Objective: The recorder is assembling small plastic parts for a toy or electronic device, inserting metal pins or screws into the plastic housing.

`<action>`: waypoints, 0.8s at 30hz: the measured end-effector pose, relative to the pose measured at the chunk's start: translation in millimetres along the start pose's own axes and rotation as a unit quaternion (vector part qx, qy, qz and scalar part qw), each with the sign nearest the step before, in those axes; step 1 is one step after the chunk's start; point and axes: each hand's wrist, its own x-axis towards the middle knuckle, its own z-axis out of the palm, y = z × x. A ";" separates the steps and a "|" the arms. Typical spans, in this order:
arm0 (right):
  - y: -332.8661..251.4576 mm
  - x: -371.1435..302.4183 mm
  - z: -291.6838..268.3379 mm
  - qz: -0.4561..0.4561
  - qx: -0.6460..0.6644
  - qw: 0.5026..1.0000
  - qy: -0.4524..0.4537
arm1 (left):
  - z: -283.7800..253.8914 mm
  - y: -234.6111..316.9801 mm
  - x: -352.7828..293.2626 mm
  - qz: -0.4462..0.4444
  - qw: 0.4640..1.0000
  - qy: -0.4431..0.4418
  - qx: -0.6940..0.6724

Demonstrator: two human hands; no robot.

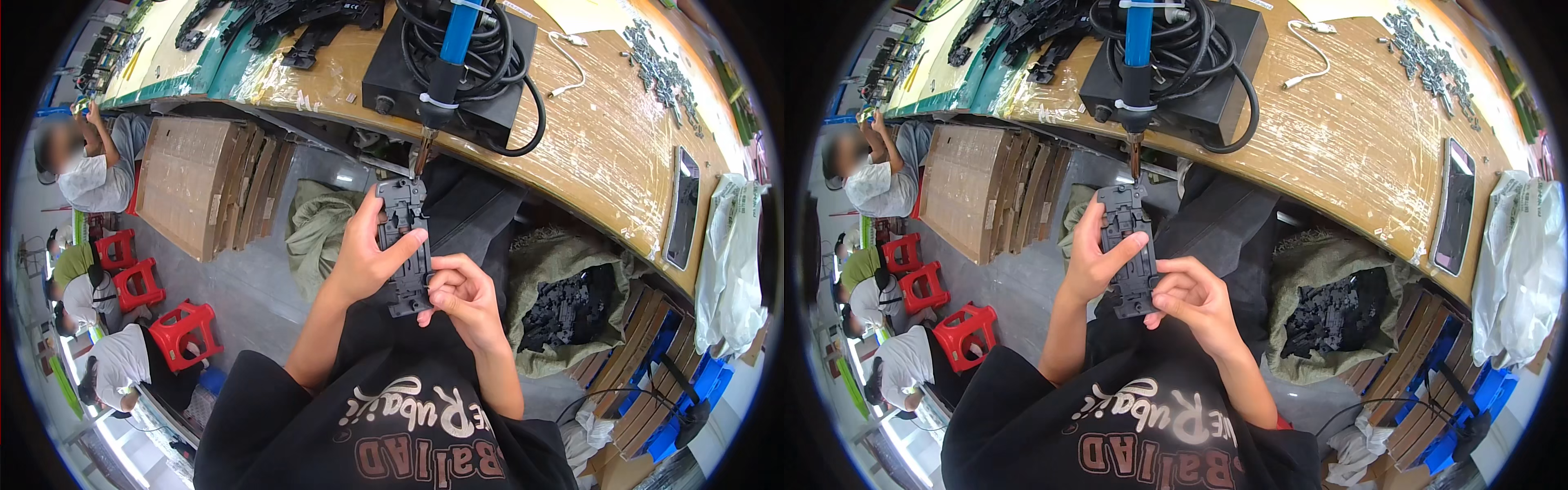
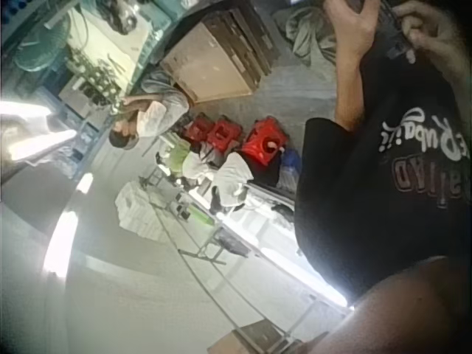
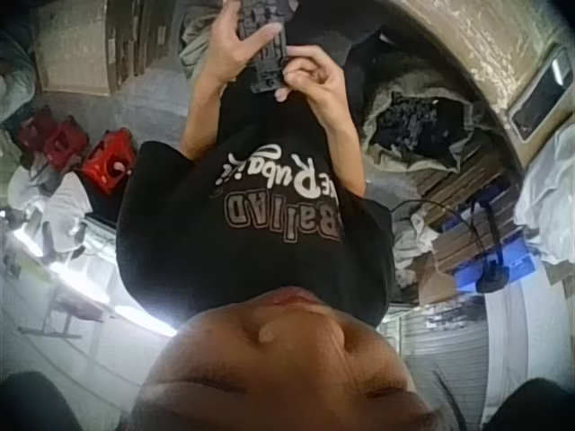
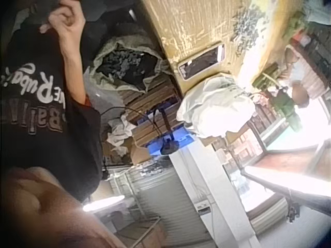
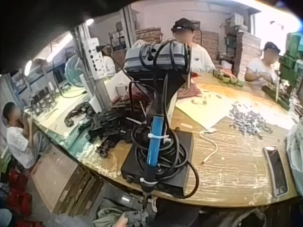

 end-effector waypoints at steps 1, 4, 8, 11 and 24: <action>0.4 0.0 0.5 -0.001 -0.004 1.000 0.007 | 1.1 0.2 -0.6 -0.007 1.000 0.006 -0.006; 2.0 4.3 0.0 -0.003 -0.008 1.000 0.019 | 1.2 -1.3 3.3 -0.018 1.000 0.017 -0.005; 0.6 7.0 2.0 -0.012 0.002 1.000 0.026 | 0.5 -3.9 7.3 -0.015 0.999 0.028 -0.001; -1.4 4.7 2.8 -0.026 0.003 0.999 0.023 | 3.0 0.4 8.3 -0.015 1.000 0.022 -0.009; -18.3 1.5 30.8 -0.049 0.042 0.998 0.026 | 9.1 19.4 5.8 -0.100 0.979 0.048 -0.171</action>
